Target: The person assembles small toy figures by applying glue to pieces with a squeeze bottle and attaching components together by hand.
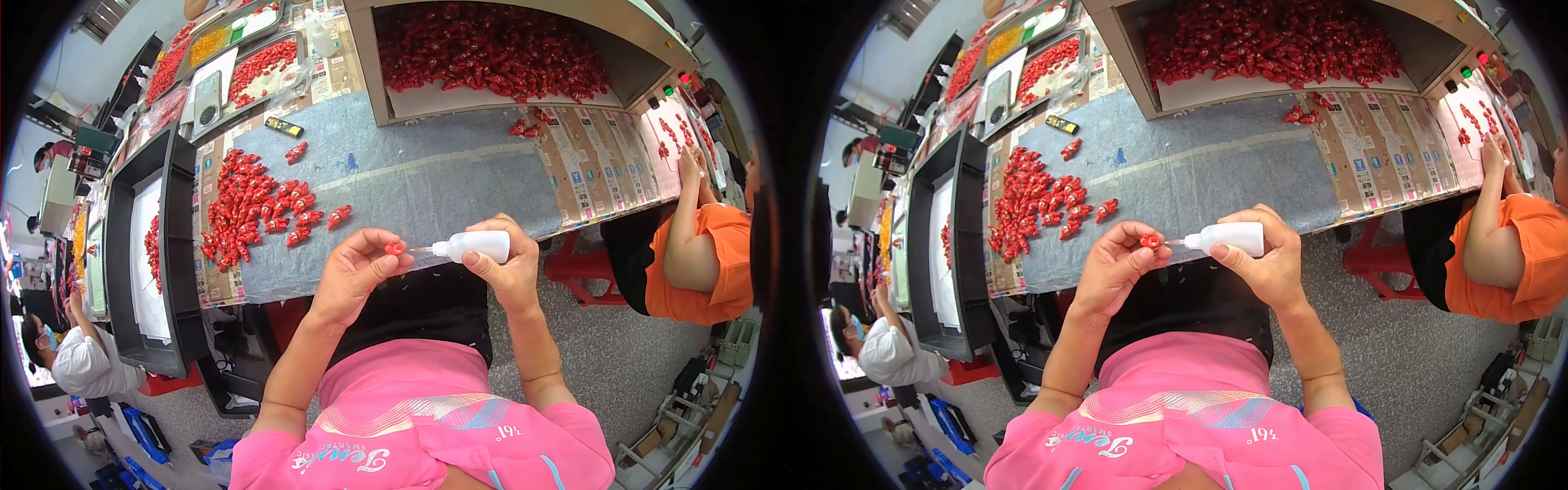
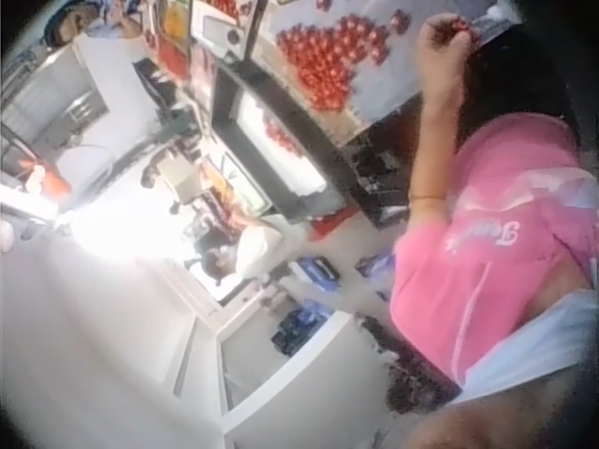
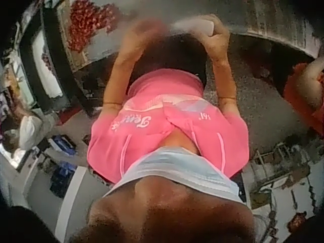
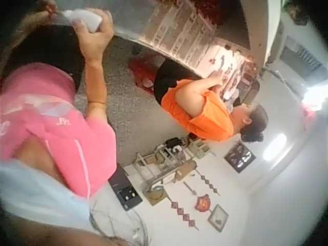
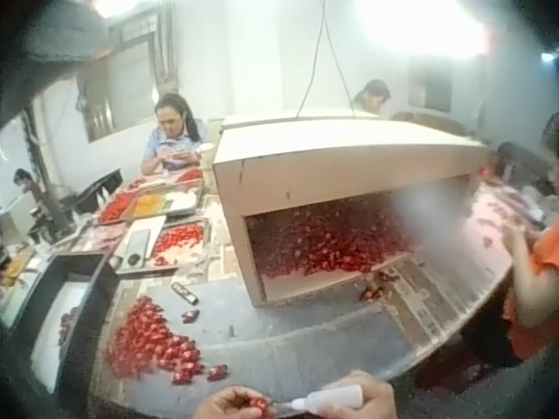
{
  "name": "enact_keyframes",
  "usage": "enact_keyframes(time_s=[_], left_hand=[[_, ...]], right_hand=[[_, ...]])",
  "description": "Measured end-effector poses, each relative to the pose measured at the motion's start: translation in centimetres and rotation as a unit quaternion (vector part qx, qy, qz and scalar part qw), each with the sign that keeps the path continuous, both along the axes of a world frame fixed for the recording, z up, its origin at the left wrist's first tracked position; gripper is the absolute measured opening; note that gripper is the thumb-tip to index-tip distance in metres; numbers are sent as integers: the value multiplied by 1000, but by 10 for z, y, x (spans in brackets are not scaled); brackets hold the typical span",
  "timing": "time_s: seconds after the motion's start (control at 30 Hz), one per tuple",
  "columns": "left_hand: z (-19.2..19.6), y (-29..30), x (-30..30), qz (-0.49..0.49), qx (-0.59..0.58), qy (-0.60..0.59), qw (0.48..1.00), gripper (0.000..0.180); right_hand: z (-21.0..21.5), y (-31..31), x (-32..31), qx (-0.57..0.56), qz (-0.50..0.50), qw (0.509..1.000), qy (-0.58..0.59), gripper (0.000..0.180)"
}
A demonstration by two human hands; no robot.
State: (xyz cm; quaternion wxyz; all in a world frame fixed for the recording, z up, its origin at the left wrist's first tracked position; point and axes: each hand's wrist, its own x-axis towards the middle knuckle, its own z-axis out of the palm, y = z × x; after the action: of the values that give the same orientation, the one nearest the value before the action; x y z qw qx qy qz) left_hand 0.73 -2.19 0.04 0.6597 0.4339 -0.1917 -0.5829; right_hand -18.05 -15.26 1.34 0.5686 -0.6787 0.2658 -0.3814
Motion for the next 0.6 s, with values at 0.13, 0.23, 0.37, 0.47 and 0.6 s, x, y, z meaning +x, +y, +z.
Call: enact_keyframes(time_s=[0.13, 0.23, 0.37, 0.47, 0.6], left_hand=[[0, 0, -1, 3, -7, -5, 1000, 21], [0, 0, -2, 5, -10, -3, 1000, 21], [0, -1, 0, 1, -9, -3, 1000, 22], [2, -1, 0, -2, -3, -6, 1000, 21], [3, -1, -1, -1, -3, 0, 1000, 21]], right_hand=[[3, 3, 1, 12, -6, 1000, -3, 35], [0, 3, 0, 3, -4, 1000, -11, 29], [0, 5, 1, 15, 0, 1000, -20, 29], [-2, 6, 2, 23, 2, 1000, -20, 29], [-4, 6, 3, 22, 0, 999, -26, 29]])
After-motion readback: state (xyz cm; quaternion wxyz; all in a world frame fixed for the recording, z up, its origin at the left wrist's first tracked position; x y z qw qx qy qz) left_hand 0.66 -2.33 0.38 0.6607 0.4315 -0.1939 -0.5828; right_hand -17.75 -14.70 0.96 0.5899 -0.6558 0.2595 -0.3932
